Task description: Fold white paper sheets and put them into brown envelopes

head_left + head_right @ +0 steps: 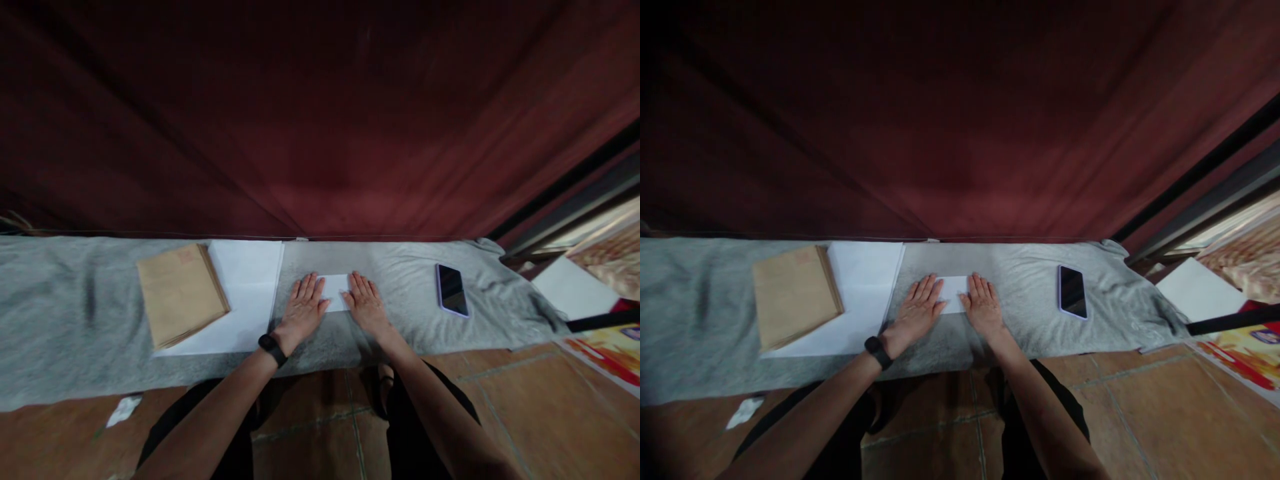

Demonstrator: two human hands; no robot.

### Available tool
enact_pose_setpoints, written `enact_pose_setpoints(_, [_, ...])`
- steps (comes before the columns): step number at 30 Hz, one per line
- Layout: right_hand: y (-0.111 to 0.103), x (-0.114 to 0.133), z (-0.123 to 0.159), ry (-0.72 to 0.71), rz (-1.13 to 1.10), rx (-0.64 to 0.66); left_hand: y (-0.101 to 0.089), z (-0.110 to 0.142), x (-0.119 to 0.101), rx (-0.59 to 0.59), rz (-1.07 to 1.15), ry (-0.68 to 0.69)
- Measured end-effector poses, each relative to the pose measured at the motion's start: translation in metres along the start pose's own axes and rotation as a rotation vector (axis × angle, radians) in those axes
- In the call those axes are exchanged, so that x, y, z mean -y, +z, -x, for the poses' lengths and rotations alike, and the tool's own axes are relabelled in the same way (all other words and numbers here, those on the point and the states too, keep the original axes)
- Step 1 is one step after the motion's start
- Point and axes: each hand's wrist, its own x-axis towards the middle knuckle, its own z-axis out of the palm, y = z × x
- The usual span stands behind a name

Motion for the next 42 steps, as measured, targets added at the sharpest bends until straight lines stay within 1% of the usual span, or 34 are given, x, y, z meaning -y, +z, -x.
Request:
enact_pose_setpoints(3, [0.0,0.001,0.001,-0.002,0.01,-0.01,0.003,0.001,0.002,-0.009,-0.002,0.006])
enact_pose_setpoints(6, [0.001,0.001,0.001,0.0,0.034,-0.015,0.005,0.003,0.004,-0.043,-0.006,0.003])
enact_pose_setpoints(9, [0.0,-0.001,0.002,-0.012,0.057,-0.012,0.002,0.004,0.002,-0.064,-0.003,0.014])
enact_pose_setpoints(12, [-0.001,-0.006,0.004,-0.033,0.079,-0.007,-0.007,0.005,-0.005,-0.056,-0.014,0.033])
enact_pose_setpoints(14, [0.0,-0.009,0.005,-0.033,0.09,-0.014,-0.012,0.007,-0.013,-0.047,-0.025,0.081])
enact_pose_setpoints(16, [0.002,-0.011,0.007,-0.03,0.089,-0.032,-0.014,0.01,-0.021,-0.035,-0.022,0.145])
enact_pose_setpoints(18, [0.005,-0.012,0.008,-0.036,0.074,-0.054,-0.013,0.014,-0.028,-0.01,-0.001,0.162])
enact_pose_setpoints(22, [0.01,-0.011,0.011,-0.026,0.046,-0.088,-0.005,0.025,-0.031,0.019,0.06,0.147])
enact_pose_setpoints(28, [0.008,-0.011,0.013,0.017,0.028,-0.093,-0.001,0.03,-0.036,-0.031,0.112,0.086])
enact_pose_setpoints(31, [0.002,-0.007,0.007,-0.041,-0.063,-0.112,-0.001,0.026,-0.039,-0.029,0.12,0.116])
enact_pose_setpoints(34, [-0.002,0.004,0.002,-0.152,-0.206,-0.06,0.003,0.02,-0.04,-0.019,0.119,0.132])
enact_pose_setpoints(37, [-0.002,0.015,0.002,-0.198,-0.228,0.041,0.01,0.014,-0.04,-0.019,0.11,0.078])
enact_pose_setpoints(39, [-0.001,0.017,0.004,-0.179,-0.175,0.07,0.014,0.009,-0.037,-0.03,0.102,0.043])
enact_pose_setpoints(42, [0.0,0.013,0.005,-0.109,-0.087,0.054,0.017,0.001,-0.03,-0.069,0.079,-0.005])
